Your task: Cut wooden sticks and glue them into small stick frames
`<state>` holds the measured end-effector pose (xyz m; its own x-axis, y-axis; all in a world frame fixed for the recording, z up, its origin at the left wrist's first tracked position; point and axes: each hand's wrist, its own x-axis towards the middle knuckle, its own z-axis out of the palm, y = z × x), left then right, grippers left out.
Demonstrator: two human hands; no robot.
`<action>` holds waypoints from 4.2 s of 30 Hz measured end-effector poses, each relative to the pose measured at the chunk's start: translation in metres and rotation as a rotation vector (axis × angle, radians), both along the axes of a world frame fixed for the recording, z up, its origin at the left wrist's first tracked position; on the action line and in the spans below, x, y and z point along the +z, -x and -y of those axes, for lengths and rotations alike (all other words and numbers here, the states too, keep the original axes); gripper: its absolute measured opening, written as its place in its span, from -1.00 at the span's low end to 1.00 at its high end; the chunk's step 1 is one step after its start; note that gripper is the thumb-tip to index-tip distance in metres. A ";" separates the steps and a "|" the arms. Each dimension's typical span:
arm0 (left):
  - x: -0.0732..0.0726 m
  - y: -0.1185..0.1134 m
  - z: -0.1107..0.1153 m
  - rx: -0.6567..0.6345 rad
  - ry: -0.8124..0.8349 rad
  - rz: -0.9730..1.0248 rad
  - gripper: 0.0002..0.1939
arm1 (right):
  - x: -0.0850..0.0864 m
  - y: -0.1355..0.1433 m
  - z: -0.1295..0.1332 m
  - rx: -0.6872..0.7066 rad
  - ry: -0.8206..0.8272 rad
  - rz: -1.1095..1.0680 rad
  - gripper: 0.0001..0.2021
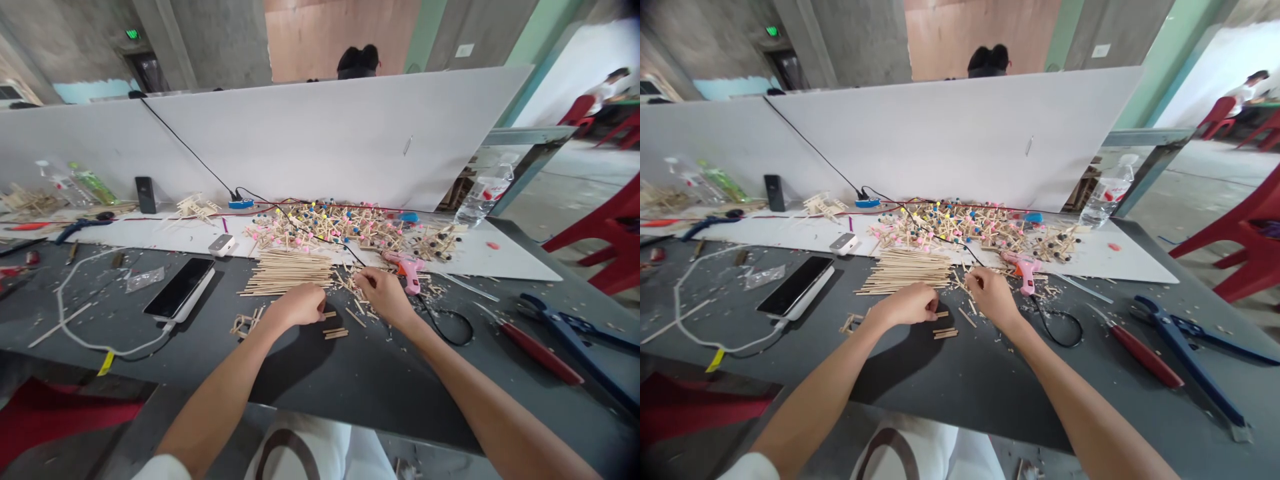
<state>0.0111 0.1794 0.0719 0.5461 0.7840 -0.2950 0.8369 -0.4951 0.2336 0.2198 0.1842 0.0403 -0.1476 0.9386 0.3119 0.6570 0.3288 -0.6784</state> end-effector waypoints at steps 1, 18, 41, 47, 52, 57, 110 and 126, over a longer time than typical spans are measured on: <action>0.001 0.000 0.000 -0.002 0.005 -0.002 -0.91 | 0.000 0.000 0.000 -0.002 0.036 -0.049 -0.81; 0.000 0.003 -0.002 -0.021 -0.009 -0.009 -0.88 | -0.016 0.008 0.006 0.290 0.123 0.116 -0.84; 0.004 0.004 0.001 -0.047 -0.023 -0.030 -0.89 | -0.021 0.017 0.011 0.329 0.178 0.170 -0.90; 0.006 0.002 0.003 -0.053 -0.028 -0.025 -0.89 | -0.022 0.018 0.011 0.327 0.184 0.171 -0.89; 0.006 0.001 0.003 -0.060 -0.032 -0.011 -0.89 | -0.022 0.018 0.010 0.331 0.196 0.167 -0.90; 0.006 0.001 0.002 -0.041 -0.023 0.010 -0.90 | -0.023 0.016 0.008 0.336 0.211 0.139 -0.91; 0.002 0.005 -0.001 -0.078 -0.028 0.036 -0.81 | -0.021 0.016 0.009 0.348 0.165 0.144 -0.89; 0.008 0.001 0.003 -0.086 -0.049 0.020 -0.81 | -0.022 0.018 0.009 0.363 0.185 0.158 -0.88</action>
